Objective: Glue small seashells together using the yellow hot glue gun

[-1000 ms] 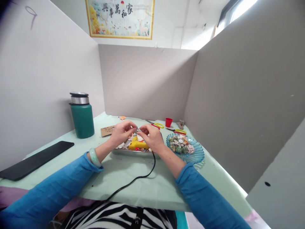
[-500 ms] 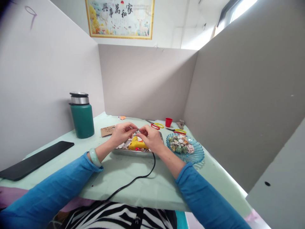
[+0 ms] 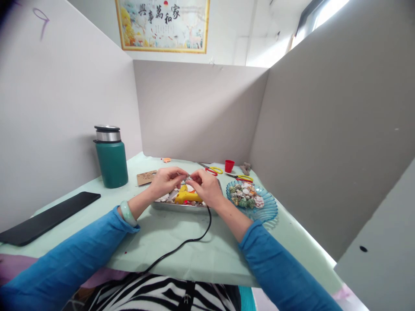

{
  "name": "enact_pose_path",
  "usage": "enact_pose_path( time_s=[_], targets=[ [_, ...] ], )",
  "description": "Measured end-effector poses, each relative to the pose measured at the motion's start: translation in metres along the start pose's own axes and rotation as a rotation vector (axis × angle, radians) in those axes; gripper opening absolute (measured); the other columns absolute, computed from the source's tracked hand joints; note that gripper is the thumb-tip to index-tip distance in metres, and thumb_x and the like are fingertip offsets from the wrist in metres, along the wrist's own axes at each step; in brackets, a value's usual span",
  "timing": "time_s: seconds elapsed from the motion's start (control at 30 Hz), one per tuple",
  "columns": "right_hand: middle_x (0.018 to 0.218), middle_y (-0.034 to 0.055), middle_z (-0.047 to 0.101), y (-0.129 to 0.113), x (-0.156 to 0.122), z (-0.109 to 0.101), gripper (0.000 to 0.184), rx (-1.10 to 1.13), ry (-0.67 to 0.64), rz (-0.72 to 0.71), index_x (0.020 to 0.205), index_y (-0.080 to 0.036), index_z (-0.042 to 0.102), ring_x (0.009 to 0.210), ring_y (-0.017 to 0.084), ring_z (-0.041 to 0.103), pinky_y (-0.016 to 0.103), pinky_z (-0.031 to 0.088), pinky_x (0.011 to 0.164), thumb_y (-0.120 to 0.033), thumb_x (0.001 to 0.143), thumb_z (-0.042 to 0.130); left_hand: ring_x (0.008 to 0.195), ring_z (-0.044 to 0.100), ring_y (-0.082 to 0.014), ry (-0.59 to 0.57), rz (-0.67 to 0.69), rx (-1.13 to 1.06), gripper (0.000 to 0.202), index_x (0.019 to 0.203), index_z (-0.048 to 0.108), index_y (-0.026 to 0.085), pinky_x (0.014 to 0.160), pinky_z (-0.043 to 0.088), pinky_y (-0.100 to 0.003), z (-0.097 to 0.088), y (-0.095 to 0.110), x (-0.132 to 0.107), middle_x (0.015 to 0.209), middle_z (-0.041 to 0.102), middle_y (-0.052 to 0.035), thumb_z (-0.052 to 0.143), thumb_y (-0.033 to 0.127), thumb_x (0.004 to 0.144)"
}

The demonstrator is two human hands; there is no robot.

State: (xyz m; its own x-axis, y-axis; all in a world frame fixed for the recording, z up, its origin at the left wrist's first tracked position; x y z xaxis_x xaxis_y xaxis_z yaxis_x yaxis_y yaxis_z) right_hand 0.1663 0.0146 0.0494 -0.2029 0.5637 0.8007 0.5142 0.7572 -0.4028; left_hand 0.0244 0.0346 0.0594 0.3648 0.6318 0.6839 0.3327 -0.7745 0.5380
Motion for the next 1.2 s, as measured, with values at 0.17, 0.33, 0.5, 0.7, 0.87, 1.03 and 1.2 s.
enact_pose_path(
  time_s=[0.17, 0.33, 0.5, 0.7, 0.87, 1.03, 1.2],
  targets=[
    [0.072, 0.0017, 0.060, -0.001, 0.000, 0.000, 0.016, -0.016, 0.014, -0.025, 0.081, -0.020, 0.057, 0.064, 0.014, 0.056, 0.027, 0.046, 0.062, -0.035, 0.080, 0.062, 0.048, 0.060, -0.0097, -0.015, 0.003, -0.011, 0.017, 0.085, 0.065, 0.015, 0.047, 0.044, -0.018, 0.001, 0.001, 0.000, 0.066, 0.066, -0.0019, 0.055, 0.028, 0.080],
    [0.075, 0.0020, 0.060, 0.002, -0.001, 0.001, 0.014, -0.029, 0.022, -0.039, 0.084, -0.020, 0.056, 0.065, 0.014, 0.056, 0.027, 0.046, 0.062, -0.032, 0.081, 0.062, 0.050, 0.061, -0.0093, -0.025, 0.042, -0.028, 0.017, 0.085, 0.064, 0.015, 0.048, 0.045, -0.018, 0.002, 0.002, 0.000, 0.074, 0.067, -0.0036, 0.055, 0.029, 0.081],
    [0.074, 0.0014, 0.059, 0.000, -0.001, 0.000, 0.012, -0.026, 0.033, -0.068, 0.085, -0.020, 0.056, 0.066, 0.014, 0.056, 0.027, 0.047, 0.063, -0.030, 0.081, 0.061, 0.051, 0.061, -0.0090, -0.024, 0.052, -0.042, 0.016, 0.084, 0.063, 0.015, 0.050, 0.046, -0.018, 0.002, 0.002, 0.000, 0.074, 0.066, -0.0028, 0.054, 0.028, 0.081],
    [0.074, 0.0014, 0.058, -0.002, 0.000, -0.003, 0.012, 0.019, 0.052, -0.036, 0.086, -0.020, 0.057, 0.064, 0.013, 0.055, 0.027, 0.047, 0.062, -0.030, 0.081, 0.060, 0.049, 0.059, -0.0100, -0.018, -0.031, -0.075, 0.020, 0.091, 0.063, 0.015, 0.047, 0.044, -0.018, 0.001, 0.000, 0.000, 0.061, 0.062, 0.0004, 0.055, 0.030, 0.081],
    [0.073, 0.0007, 0.061, 0.007, 0.000, 0.002, 0.020, 0.216, 0.028, 0.125, 0.092, -0.020, 0.056, 0.063, 0.014, 0.058, 0.028, 0.049, 0.061, -0.036, 0.081, 0.060, 0.051, 0.060, -0.0117, 0.011, -0.085, -0.140, 0.025, 0.094, 0.061, 0.015, 0.047, 0.043, -0.020, -0.002, -0.004, 0.001, 0.064, 0.063, -0.0013, 0.057, 0.034, 0.079],
    [0.061, -0.0030, 0.060, 0.016, 0.002, 0.009, 0.027, 0.525, 0.019, 0.301, 0.088, -0.020, 0.054, 0.055, 0.013, 0.058, 0.028, 0.050, 0.057, -0.041, 0.076, 0.064, 0.054, 0.059, -0.0111, -0.037, -0.143, -0.248, 0.034, 0.099, 0.058, 0.015, 0.050, 0.043, -0.021, 0.003, -0.012, 0.002, 0.070, 0.064, -0.0013, 0.064, 0.037, 0.074],
    [0.062, -0.0016, 0.063, 0.015, 0.002, 0.015, 0.027, 0.687, -0.015, 0.358, 0.087, -0.019, 0.056, 0.055, 0.013, 0.060, 0.028, 0.051, 0.056, -0.042, 0.076, 0.064, 0.054, 0.058, -0.0108, -0.085, -0.179, -0.333, 0.037, 0.096, 0.058, 0.015, 0.051, 0.044, -0.021, 0.010, -0.015, 0.002, 0.065, 0.063, 0.0002, 0.069, 0.040, 0.070]
  ],
)
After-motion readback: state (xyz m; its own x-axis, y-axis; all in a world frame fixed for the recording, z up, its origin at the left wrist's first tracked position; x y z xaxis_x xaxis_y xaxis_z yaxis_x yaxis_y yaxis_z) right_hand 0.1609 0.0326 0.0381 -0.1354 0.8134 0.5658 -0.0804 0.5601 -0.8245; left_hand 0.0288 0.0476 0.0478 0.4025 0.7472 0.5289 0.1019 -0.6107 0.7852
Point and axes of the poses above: each hand's wrist, its own x-axis towards the middle knuckle, its own z-axis out of the palm, y = z × x, the point moved 7 cm from there along x, towards the middle knuckle
